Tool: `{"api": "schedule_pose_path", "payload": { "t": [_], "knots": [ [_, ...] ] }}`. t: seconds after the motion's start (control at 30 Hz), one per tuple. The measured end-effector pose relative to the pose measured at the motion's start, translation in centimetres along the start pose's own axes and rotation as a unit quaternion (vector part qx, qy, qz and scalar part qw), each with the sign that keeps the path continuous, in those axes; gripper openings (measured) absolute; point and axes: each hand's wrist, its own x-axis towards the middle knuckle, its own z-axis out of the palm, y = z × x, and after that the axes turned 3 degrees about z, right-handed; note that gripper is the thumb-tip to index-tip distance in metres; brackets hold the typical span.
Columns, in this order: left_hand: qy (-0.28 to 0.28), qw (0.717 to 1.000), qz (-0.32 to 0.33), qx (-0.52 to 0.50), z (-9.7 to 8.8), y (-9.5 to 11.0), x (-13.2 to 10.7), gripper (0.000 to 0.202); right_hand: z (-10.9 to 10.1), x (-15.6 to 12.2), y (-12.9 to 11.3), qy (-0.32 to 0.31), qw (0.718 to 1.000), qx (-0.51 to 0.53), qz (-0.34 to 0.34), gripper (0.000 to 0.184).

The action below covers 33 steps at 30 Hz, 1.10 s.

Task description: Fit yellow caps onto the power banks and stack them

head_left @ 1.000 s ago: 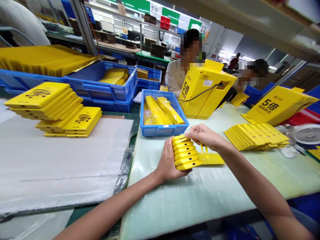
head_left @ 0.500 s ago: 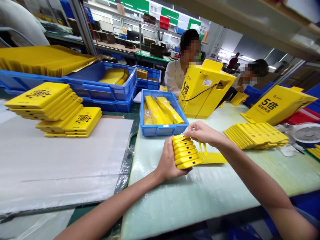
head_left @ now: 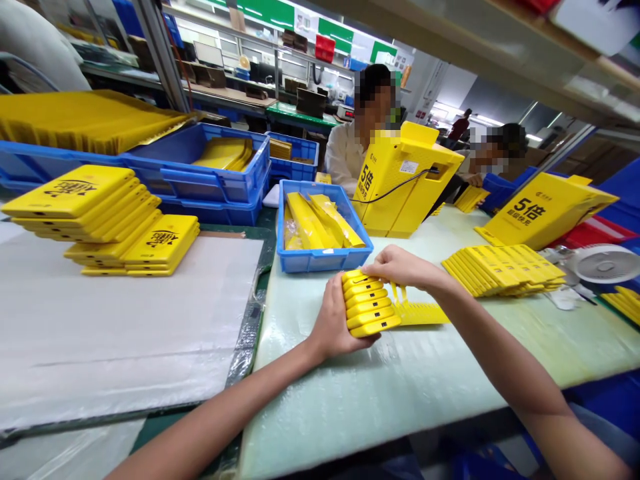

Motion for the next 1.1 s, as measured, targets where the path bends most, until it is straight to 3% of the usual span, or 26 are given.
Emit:
{"api": "schedule_pose_path", "payload": {
  "t": [0.13,0.3,0.5,0.73,1.1],
  "knots": [
    [-0.001,1.0,0.012,0.011,0.1,-0.3,-0.1,0.144,-0.9,-0.6,1.4,0.106,0.994,0.006,-0.033,0.041],
    [-0.004,1.0,0.006,0.013,0.1,-0.2,-0.1,0.144,-0.3,-0.8,2.6,0.061,0.997,0.0,-0.042,0.047],
    [-0.005,1.0,0.001,0.016,0.1,-0.1,-0.1,0.144,0.8,-0.9,1.6,0.111,0.993,0.033,-0.026,0.027],
    [-0.003,1.0,0.005,0.002,-0.1,0.5,0.1,0.136,0.7,-3.3,1.3,0.151,0.977,0.111,-0.101,0.03],
    [-0.002,1.0,0.008,0.008,0.0,0.2,0.1,0.138,1.6,-3.5,1.0,0.148,0.979,0.128,-0.054,0.032]
  ]
}}
